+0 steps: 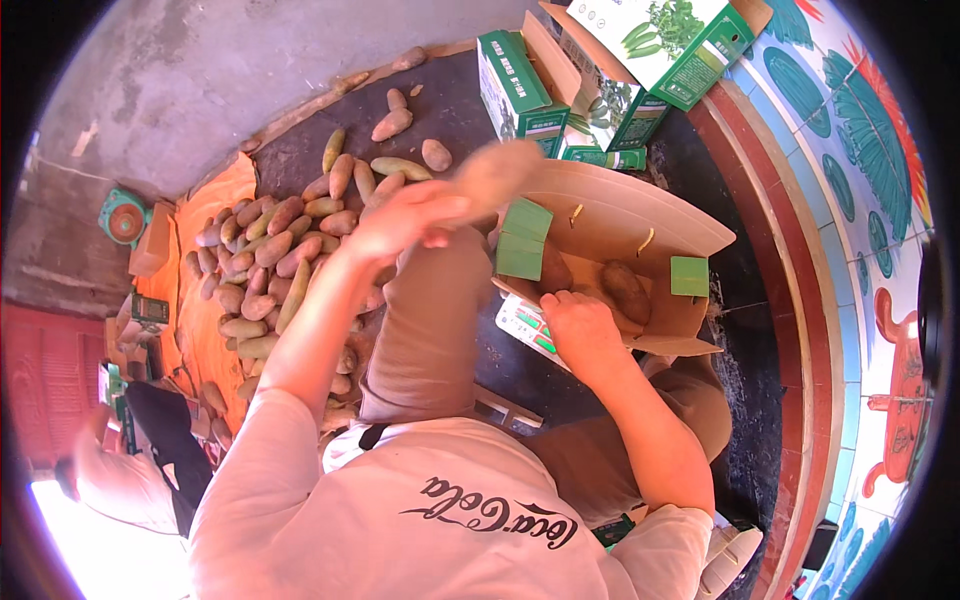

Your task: The person sets up cardboard boxes and bags on a digital scale, then selects root vegetables from a pile on the floor and packs them into the containers by hand.

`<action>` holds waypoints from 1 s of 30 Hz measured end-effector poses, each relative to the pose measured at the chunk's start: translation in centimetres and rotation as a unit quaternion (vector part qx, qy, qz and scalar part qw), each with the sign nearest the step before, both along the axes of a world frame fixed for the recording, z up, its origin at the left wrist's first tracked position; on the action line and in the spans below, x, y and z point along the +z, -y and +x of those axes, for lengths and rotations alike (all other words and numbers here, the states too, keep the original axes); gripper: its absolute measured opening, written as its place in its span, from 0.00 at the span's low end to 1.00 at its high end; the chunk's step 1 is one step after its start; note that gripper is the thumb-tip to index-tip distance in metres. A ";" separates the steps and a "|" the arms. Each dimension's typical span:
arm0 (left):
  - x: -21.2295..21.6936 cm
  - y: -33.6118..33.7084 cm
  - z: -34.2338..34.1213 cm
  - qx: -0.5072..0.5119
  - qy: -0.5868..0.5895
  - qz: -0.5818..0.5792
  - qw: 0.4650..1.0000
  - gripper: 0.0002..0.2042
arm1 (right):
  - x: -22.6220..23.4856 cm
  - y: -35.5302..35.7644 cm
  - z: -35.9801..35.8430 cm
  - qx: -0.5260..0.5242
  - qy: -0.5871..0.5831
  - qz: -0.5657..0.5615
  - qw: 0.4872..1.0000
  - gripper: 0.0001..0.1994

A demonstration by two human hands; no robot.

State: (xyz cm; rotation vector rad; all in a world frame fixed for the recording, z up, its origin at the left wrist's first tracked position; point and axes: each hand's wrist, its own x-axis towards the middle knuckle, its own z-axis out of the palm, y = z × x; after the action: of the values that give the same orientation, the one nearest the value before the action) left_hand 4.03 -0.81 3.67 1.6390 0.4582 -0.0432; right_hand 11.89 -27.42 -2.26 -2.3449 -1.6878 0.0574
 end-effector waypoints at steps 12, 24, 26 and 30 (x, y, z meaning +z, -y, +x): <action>-2.6 8.1 8.3 -0.150 0.095 0.175 0.968 0.18 | 0.1 -0.5 0.7 0.002 0.004 0.001 1.000 0.05; -12.9 -10.4 -11.2 -0.004 -0.165 0.419 0.893 0.13 | 0.8 -1.0 1.1 -0.014 -0.022 0.020 0.999 0.03; -13.4 -8.4 -13.8 -0.056 -0.236 0.492 0.836 0.13 | 0.9 -0.8 1.3 -0.024 -0.033 0.011 0.999 0.03; -30.1 -10.1 -28.9 -0.081 -0.432 0.439 0.784 0.13 | 1.6 -1.4 1.1 -0.030 -0.054 0.019 0.998 0.02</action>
State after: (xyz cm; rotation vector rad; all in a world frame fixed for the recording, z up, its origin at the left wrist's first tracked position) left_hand -24.87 9.30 -26.46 2.5418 1.1561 -0.8586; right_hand 12.99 -26.04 -0.70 -2.3193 -1.5531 0.1387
